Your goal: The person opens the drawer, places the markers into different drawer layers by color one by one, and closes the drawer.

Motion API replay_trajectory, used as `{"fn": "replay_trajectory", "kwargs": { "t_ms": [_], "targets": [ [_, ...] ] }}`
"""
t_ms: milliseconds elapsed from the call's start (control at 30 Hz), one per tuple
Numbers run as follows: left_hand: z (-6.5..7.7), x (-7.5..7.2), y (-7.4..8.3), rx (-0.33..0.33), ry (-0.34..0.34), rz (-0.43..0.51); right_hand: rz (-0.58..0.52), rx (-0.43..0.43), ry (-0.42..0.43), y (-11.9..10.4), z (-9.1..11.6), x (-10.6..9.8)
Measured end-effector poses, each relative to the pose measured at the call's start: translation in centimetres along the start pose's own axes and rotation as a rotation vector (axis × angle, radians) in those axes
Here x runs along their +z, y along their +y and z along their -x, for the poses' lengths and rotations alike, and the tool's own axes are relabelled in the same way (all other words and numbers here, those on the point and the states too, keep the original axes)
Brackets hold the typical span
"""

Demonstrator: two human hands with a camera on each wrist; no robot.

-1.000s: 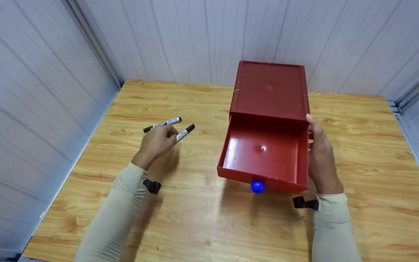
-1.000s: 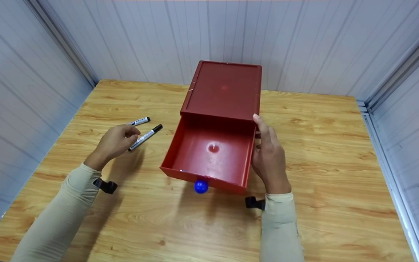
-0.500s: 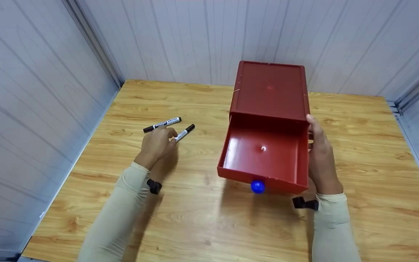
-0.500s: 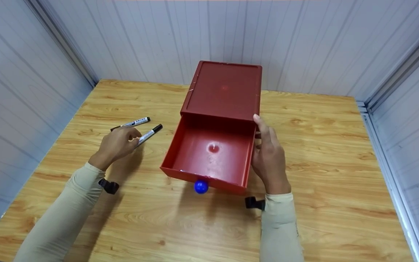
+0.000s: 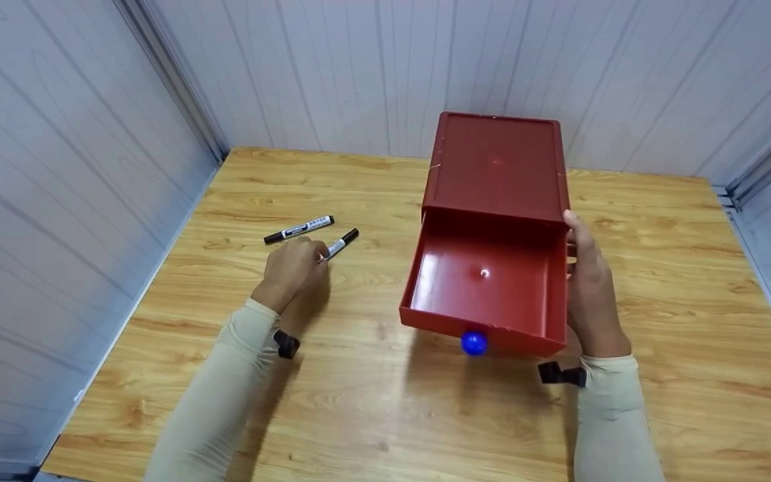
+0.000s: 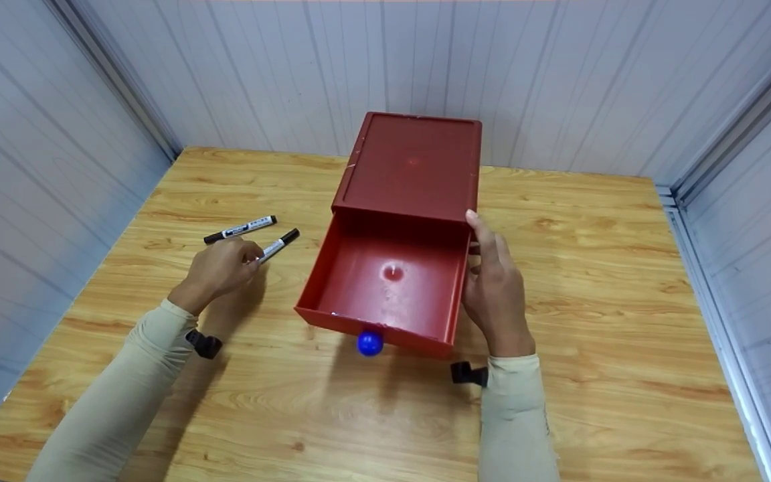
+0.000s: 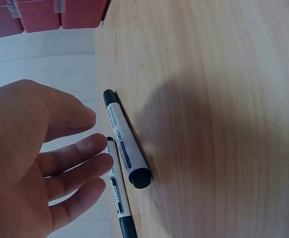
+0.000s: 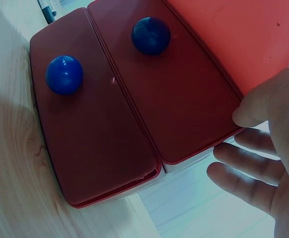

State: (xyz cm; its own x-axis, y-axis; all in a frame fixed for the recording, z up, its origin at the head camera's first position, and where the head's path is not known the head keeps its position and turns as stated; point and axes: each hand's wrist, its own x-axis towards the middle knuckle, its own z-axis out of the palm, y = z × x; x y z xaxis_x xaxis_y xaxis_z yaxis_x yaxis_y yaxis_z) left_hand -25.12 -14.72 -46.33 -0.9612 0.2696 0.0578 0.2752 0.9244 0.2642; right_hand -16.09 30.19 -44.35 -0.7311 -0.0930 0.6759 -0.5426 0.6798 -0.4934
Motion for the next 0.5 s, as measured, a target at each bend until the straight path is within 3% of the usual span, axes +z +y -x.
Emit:
{"fn": "replay_trajectory", "kwargs": {
  "t_ms": [200,500],
  "targets": [
    [0.14,0.32,-0.12,0.015,-0.027,-0.047,0.004,-0.007,0.000,0.09,-0.07,0.01],
    [0.29,0.53,-0.26,0.023,0.018,-0.086,-0.011,-0.022,0.011,0.03,-0.17,-0.04]
  ]
}}
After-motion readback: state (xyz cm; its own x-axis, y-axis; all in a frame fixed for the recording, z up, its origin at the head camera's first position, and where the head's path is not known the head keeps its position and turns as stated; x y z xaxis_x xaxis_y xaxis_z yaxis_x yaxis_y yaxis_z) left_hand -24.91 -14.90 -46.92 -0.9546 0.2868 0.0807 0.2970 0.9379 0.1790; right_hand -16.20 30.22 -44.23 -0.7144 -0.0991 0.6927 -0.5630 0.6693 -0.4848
